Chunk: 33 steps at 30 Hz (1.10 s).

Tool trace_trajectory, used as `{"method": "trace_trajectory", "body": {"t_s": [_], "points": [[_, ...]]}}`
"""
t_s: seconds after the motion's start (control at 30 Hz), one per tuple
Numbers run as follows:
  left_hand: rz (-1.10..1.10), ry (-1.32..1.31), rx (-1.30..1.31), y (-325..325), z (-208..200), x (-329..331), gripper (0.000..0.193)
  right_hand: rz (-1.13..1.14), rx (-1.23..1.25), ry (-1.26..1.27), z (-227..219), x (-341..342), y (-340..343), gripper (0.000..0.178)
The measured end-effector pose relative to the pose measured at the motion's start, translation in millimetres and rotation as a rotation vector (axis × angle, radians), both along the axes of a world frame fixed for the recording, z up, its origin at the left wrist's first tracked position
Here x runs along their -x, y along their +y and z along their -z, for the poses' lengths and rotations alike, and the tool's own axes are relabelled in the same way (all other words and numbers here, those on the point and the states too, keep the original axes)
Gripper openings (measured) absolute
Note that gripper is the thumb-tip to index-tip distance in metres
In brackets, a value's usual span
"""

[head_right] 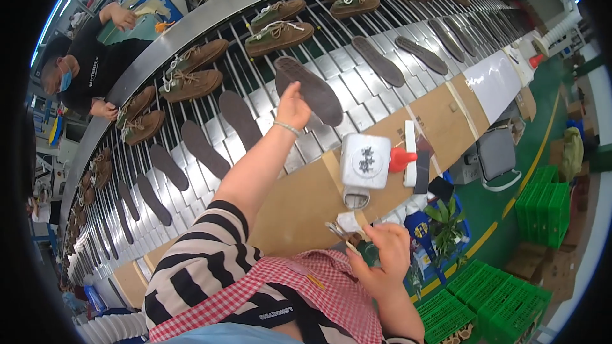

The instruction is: Apply glue or cement to shoe soles using a brush at a conveyor station.

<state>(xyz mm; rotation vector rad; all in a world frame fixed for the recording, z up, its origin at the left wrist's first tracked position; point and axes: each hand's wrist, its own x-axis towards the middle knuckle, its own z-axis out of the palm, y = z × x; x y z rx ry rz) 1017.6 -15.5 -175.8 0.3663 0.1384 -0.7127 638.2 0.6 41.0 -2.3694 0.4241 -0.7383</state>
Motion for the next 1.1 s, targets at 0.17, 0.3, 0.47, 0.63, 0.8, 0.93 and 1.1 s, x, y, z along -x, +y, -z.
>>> {"method": "trace_trajectory", "body": {"t_s": [0.17, 0.3, 0.47, 0.63, 0.8, 0.93, 1.1], "points": [[-0.129, -0.388, -1.067, -35.5, 60.5, -35.2, 0.051, 0.046, -0.02, 0.06, 5.1, -11.8, -13.1, 0.053], [0.036, -1.176, -1.834, -39.5, 13.8, -3.0, 0.076, 0.114, -0.02, 0.095, 15.7, -5.5, -21.3, 0.052], [0.202, -1.285, -2.215, -7.4, 23.7, -25.3, 0.08, 0.121, 0.088, 0.13, 7.3, 7.4, -15.6, 0.05], [0.34, -1.324, -2.174, 52.4, 58.2, -67.8, 0.059, 0.244, 0.034, 0.127, 19.7, 29.3, 3.7, 0.048], [0.169, -0.629, -0.99, 124.6, 14.3, -83.6, 0.06, 0.243, 0.27, 0.216, 45.4, 34.2, -8.7, 0.045], [0.269, -0.407, -0.069, 192.5, -97.1, 1.5, 0.051, 0.277, 0.345, 0.269, 69.1, 16.3, -22.4, 0.041], [0.28, -0.397, 0.102, 280.8, -120.8, 72.9, 0.064, 0.17, 0.345, 0.296, 99.1, -18.2, -38.4, 0.041]]}}
